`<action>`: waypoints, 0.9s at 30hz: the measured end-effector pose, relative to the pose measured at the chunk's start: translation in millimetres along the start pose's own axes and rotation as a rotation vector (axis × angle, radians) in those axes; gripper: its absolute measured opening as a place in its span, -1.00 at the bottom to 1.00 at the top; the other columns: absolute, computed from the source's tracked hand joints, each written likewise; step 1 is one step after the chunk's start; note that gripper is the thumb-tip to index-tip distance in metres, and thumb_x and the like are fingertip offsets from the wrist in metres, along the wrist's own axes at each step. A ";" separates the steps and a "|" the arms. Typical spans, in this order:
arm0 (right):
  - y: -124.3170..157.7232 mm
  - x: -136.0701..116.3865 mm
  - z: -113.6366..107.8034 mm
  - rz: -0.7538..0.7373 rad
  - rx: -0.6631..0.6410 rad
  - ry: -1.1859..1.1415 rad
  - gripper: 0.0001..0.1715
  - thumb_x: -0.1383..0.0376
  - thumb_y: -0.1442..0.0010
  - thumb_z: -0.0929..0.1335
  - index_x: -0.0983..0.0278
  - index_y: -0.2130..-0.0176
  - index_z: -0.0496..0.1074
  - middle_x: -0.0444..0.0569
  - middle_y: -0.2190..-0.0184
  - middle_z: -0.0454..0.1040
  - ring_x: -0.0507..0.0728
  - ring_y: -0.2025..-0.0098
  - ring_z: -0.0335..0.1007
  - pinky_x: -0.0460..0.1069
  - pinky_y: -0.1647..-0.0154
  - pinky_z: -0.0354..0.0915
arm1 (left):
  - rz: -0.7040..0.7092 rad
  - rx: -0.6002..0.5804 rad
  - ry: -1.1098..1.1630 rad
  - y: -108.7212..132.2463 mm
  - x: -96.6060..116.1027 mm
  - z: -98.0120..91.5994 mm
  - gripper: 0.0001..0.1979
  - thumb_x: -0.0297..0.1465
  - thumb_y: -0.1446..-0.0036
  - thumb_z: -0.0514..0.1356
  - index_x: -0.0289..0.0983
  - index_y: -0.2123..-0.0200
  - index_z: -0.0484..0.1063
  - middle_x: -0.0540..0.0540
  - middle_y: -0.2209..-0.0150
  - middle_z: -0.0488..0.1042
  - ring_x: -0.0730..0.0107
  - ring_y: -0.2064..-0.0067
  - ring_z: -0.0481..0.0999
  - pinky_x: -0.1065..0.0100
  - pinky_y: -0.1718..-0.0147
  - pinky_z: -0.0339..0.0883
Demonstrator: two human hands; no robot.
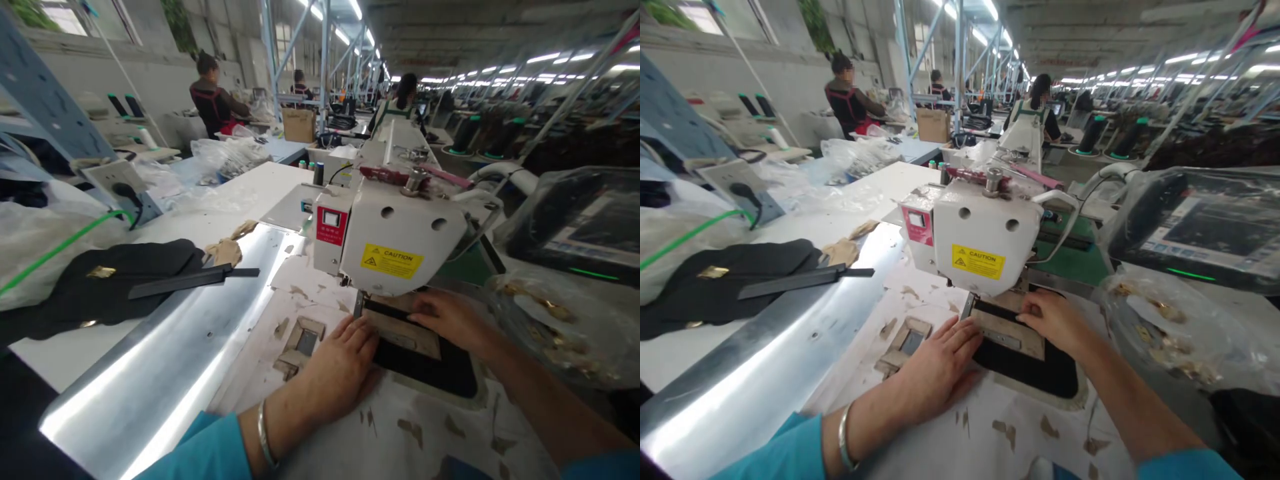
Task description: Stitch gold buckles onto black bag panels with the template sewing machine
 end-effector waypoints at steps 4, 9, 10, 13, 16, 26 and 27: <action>-14.9 3.0 7.6 0.053 -0.172 -0.126 -0.74 0.10 -0.08 0.36 0.22 0.47 0.36 -0.16 0.59 0.33 0.06 0.52 0.25 -0.04 0.48 0.16 | -0.004 -0.004 0.022 7.1 -6.1 0.9 -0.56 -0.34 -0.34 0.08 -0.45 -0.20 0.30 -0.32 -0.24 0.33 0.04 -0.29 0.29 0.01 -0.33 0.10; -11.5 12.8 14.7 0.077 -0.240 -0.181 -0.71 0.07 -0.07 0.36 0.24 0.45 0.40 -0.17 0.58 0.31 0.04 0.51 0.22 -0.05 0.48 0.14 | 0.005 -0.002 0.030 2.4 -7.3 3.1 -0.55 -0.34 -0.31 0.12 -0.45 -0.20 0.30 -0.33 -0.25 0.32 0.01 -0.30 0.28 0.04 -0.32 0.14; -10.1 13.5 15.6 0.082 -0.233 -0.180 -0.71 0.07 -0.08 0.36 0.24 0.45 0.40 -0.17 0.58 0.30 0.04 0.51 0.21 -0.05 0.48 0.13 | 0.006 0.003 0.030 1.6 -7.1 3.6 -0.55 -0.34 -0.32 0.12 -0.46 -0.20 0.31 -0.34 -0.24 0.32 0.01 -0.29 0.29 0.04 -0.31 0.15; -6.4 13.6 17.3 0.095 -0.191 -0.164 -0.72 0.08 -0.10 0.36 0.23 0.46 0.39 -0.18 0.60 0.27 0.04 0.51 0.18 -0.05 0.49 0.09 | 0.008 0.017 0.019 0.0 -5.9 5.8 -0.55 -0.35 -0.32 0.12 -0.46 -0.19 0.31 -0.35 -0.23 0.33 0.00 -0.29 0.29 0.05 -0.31 0.16; -5.3 13.6 18.1 0.108 -0.166 -0.158 -0.70 0.07 -0.10 0.36 0.23 0.46 0.38 -0.18 0.60 0.27 0.04 0.51 0.19 -0.05 0.49 0.09 | 0.003 0.022 0.013 -1.2 -4.8 7.7 -0.55 -0.35 -0.32 0.12 -0.46 -0.19 0.32 -0.36 -0.23 0.32 -0.02 -0.29 0.28 0.05 -0.31 0.15; -12.6 8.4 18.8 0.124 -0.156 -0.096 -0.63 0.02 -0.05 0.38 0.24 0.54 0.36 -0.17 0.63 0.31 0.03 0.54 0.20 -0.06 0.52 0.07 | 0.027 0.071 0.005 -1.2 -4.8 5.3 -0.58 -0.37 -0.32 0.12 -0.46 -0.17 0.33 -0.33 -0.21 0.35 0.01 -0.27 0.31 0.09 -0.30 0.18; -12.6 7.6 18.6 0.134 -0.147 -0.085 -0.63 0.03 -0.04 0.39 0.24 0.55 0.36 -0.17 0.64 0.30 0.03 0.55 0.20 -0.06 0.54 0.06 | 0.028 0.075 0.003 -0.9 -4.7 5.9 -0.58 -0.36 -0.32 0.12 -0.46 -0.17 0.33 -0.33 -0.20 0.36 0.01 -0.26 0.32 0.09 -0.30 0.18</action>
Point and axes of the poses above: each hand's wrist, its own y-axis away from the middle knuckle, its own z-axis out of the palm, x = y × z, the point moved 4 cm from there along -y, towards the middle knuckle
